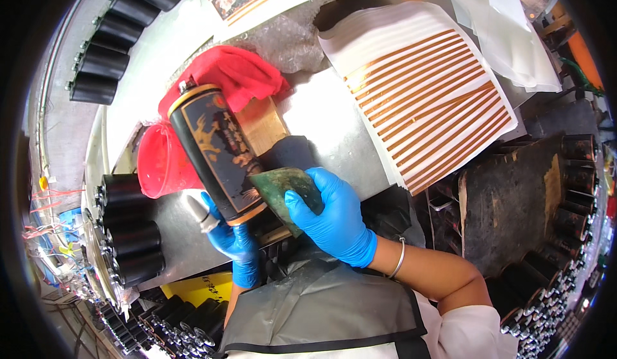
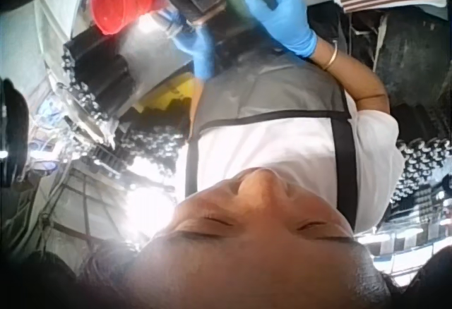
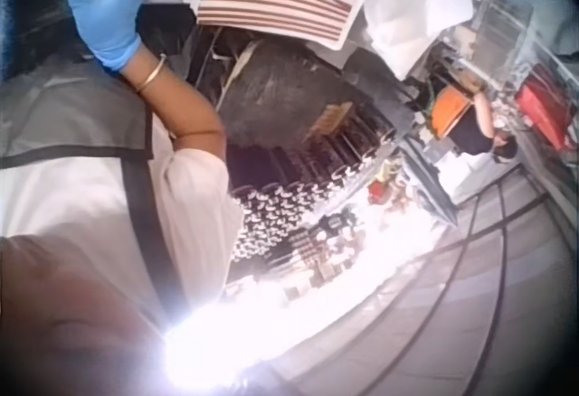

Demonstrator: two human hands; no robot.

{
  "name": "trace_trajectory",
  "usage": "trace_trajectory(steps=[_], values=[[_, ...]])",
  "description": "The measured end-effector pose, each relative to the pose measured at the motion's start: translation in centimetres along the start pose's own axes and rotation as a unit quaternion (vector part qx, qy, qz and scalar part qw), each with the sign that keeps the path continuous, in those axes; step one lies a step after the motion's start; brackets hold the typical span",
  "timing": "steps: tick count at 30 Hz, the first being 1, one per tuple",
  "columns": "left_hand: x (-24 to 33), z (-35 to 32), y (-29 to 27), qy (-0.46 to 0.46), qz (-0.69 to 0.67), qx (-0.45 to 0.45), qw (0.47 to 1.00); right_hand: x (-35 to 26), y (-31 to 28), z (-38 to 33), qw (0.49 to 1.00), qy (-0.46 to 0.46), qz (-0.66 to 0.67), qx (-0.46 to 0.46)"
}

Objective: The person applies decorative stickers and copper-colored strips to black cylindrical containers. They peel the backing from a sticker, align it on the container, and smooth it down. They then apply a thin copper strip to the rim of the container, pressing it into place.

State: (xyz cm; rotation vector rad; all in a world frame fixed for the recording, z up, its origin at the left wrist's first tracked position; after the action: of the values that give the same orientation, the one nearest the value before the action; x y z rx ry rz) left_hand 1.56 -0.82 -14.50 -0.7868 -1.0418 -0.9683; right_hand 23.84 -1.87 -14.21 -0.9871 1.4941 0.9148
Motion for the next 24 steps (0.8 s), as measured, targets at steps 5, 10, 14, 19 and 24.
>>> trace_trajectory(steps=[5, 10, 14, 19, 24], values=[[5.7, 0.7, 3.1, 0.243, 0.244, -0.087, 0.935, 0.5, -2.2, 0.8, 0.994, 0.061, 0.08, 0.034], [9.0, -0.6, 4.3, 0.381, 0.333, -0.116, 0.855, -1.9, -1.4, 7.0, 0.946, 0.118, 0.302, -0.032], [7.8, -0.5, 3.4, 0.37, 0.33, -0.146, 0.856, -7.4, 4.6, 13.3, 0.971, 0.074, 0.145, -0.176], [6.1, 0.4, 1.8, 0.21, 0.295, -0.076, 0.929, -13.1, 17.7, 16.2, 0.783, -0.269, -0.436, -0.352], [3.3, 2.0, 5.0, -0.077, -0.026, 0.017, 0.997, -12.2, 16.1, 17.5, 0.75, -0.306, -0.358, -0.464]])
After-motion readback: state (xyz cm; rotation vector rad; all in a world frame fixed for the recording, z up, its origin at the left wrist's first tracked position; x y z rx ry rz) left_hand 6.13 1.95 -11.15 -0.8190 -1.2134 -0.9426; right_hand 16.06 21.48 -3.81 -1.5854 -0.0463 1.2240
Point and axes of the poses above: each hand's wrist, its own z-axis towards the middle knuckle, its own y-axis out of the palm, x = y × z, the point moved 10 cm from there along z, towards the middle knuckle, and after that the axes turned 10 degrees about x, right-handed, at the moved point
